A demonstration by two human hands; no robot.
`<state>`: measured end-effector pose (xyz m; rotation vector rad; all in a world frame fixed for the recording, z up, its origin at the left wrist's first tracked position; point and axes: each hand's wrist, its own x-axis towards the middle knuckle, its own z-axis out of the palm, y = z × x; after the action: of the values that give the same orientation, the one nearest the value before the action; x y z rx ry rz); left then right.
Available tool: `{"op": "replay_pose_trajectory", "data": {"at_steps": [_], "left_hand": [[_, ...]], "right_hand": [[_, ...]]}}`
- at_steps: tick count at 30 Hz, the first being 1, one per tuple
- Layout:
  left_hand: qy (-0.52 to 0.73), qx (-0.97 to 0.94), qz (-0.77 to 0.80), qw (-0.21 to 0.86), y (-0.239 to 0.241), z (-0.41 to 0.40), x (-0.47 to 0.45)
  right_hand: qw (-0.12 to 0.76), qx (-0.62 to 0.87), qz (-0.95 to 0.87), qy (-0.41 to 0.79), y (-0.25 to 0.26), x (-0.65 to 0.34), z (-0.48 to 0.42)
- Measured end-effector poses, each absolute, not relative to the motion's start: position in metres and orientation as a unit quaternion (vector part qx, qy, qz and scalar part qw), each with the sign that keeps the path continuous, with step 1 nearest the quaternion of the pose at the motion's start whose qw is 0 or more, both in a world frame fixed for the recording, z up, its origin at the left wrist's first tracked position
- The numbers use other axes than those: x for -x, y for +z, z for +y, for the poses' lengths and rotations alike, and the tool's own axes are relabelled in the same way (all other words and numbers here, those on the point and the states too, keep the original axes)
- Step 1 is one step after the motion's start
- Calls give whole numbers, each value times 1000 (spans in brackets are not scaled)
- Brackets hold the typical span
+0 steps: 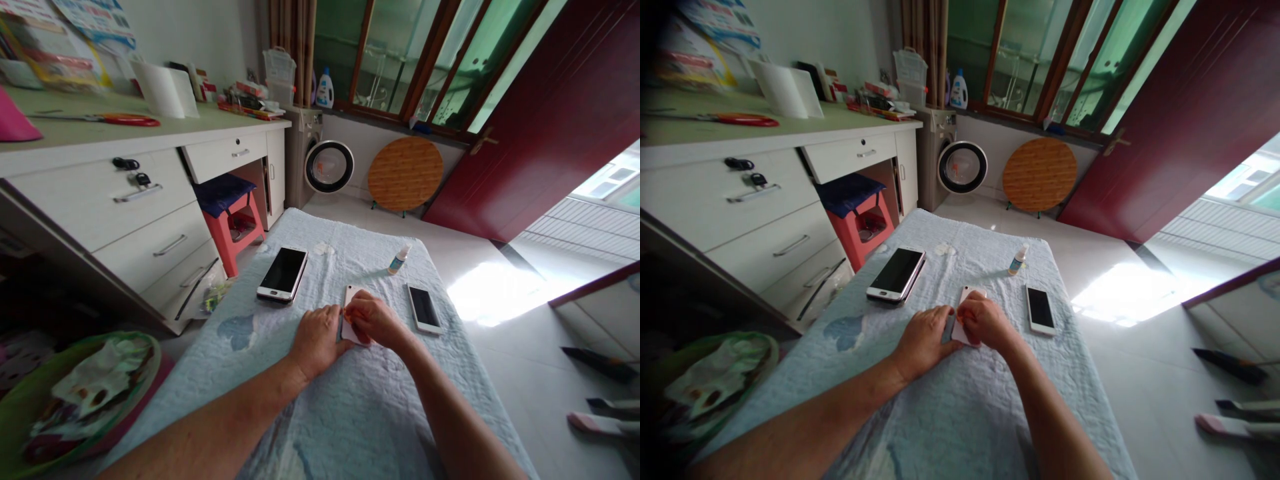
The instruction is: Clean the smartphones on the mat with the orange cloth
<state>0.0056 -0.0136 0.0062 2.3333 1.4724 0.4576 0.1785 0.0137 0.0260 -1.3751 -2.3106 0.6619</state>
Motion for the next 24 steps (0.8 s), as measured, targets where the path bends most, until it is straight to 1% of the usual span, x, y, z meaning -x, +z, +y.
{"op": "replay_pose_trajectory", "data": {"at_steps": [4, 7, 9, 14, 17, 20, 24], "left_hand": [[158, -827, 514, 166, 5, -13, -5], [157, -834, 505, 159, 6, -14, -4], [153, -837, 504, 151, 7, -14, -4], [139, -840, 508, 131, 9, -15, -5], [132, -841, 511, 121, 10, -15, -5], [130, -841, 511, 119, 10, -15, -5], [131, -839, 513, 122, 9, -15, -6]], "right_hand": [[148, 443, -828, 310, 38, -183, -4], [154, 430, -827, 328, 38, -185, -8], [174, 455, -818, 306, 31, -185, -6], [243, 551, -775, 192, 8, -188, 11], [277, 600, -737, 145, -2, -194, 20], [285, 635, -708, 117, -6, -203, 23], [260, 635, -719, 113, -2, -210, 15]]}}
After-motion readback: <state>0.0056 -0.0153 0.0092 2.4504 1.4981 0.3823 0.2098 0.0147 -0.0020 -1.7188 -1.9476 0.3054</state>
